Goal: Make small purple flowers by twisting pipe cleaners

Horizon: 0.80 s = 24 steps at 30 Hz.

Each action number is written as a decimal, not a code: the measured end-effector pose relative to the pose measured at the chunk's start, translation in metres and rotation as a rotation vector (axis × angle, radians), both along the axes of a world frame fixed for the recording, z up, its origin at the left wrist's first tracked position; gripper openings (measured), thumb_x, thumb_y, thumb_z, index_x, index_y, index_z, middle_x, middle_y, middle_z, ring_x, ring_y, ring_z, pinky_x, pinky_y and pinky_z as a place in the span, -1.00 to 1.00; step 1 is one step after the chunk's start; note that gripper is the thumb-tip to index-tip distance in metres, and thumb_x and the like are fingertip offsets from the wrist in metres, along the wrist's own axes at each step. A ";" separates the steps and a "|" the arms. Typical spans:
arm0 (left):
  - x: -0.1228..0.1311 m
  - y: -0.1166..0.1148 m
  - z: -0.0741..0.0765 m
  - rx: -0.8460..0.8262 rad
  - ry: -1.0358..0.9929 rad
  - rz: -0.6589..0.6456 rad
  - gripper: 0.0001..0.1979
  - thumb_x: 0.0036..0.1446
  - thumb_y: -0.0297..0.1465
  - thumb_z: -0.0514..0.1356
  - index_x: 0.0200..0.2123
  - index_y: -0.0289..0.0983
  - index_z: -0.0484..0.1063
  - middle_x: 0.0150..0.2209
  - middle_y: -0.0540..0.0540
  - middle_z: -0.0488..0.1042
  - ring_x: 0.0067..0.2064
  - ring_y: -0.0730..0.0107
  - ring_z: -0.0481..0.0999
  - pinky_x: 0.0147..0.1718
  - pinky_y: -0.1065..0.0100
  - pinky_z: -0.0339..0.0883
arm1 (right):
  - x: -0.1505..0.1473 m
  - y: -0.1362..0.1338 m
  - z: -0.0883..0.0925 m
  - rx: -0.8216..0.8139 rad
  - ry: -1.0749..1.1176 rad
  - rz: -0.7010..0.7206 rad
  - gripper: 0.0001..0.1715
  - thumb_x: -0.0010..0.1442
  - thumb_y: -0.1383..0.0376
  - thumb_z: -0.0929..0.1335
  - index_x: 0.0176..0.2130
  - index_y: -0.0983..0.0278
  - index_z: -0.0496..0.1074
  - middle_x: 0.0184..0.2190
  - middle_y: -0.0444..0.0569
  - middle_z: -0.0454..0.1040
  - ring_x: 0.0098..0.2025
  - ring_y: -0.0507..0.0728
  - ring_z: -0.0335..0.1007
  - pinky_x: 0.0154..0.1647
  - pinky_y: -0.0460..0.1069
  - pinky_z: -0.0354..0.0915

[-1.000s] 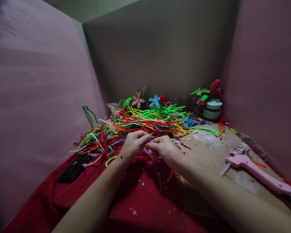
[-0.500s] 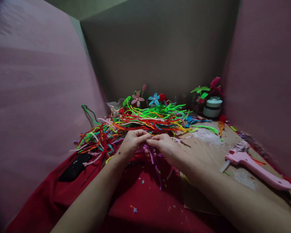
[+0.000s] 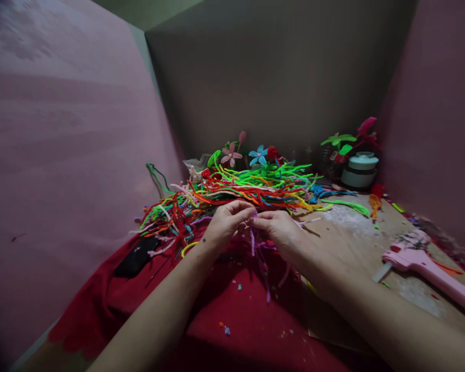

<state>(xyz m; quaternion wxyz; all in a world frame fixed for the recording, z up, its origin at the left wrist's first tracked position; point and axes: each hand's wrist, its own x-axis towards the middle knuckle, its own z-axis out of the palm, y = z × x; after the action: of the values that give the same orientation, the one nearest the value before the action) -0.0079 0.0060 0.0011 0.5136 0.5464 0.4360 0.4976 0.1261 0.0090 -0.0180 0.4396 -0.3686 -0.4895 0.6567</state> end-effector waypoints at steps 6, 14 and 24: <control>-0.003 0.000 0.000 -0.080 0.004 -0.069 -0.66 -0.15 -0.19 0.29 -0.44 -0.34 0.33 -0.62 0.11 0.26 -0.72 0.72 0.11 -0.75 0.53 -0.11 | 0.001 0.009 -0.004 0.016 0.173 -0.112 -0.75 -0.26 0.25 0.51 -0.58 0.34 0.43 -0.61 -0.13 0.34 -0.54 -0.04 0.19 -0.52 -0.10 0.12; -0.003 0.001 -0.007 -0.193 0.064 -0.193 -0.69 -0.19 -0.23 0.30 -0.56 -0.35 0.31 -0.76 0.10 0.20 -0.75 0.68 0.07 -0.75 0.52 -0.16 | 0.000 0.007 0.001 -0.046 0.208 -0.118 -0.70 -0.32 0.23 0.52 -0.60 0.35 0.41 -0.65 -0.14 0.29 -0.58 -0.06 0.10 -0.60 -0.10 -0.02; 0.001 -0.002 0.000 -0.162 0.095 -0.096 -0.79 -0.23 -0.34 0.27 -0.63 -0.33 0.29 -0.81 0.13 0.16 -0.77 0.67 0.05 -0.75 0.51 -0.17 | 0.002 0.011 -0.002 -0.036 0.202 -0.071 -0.71 -0.26 0.22 0.50 -0.54 0.34 0.43 -0.64 -0.17 0.28 -0.60 -0.08 0.05 -0.59 -0.10 -0.07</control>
<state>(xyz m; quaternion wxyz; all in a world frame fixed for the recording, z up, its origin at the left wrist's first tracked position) -0.0074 0.0043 0.0006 0.5582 0.5464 0.4719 0.4090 0.1284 0.0200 -0.0202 0.5031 -0.3257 -0.4176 0.6830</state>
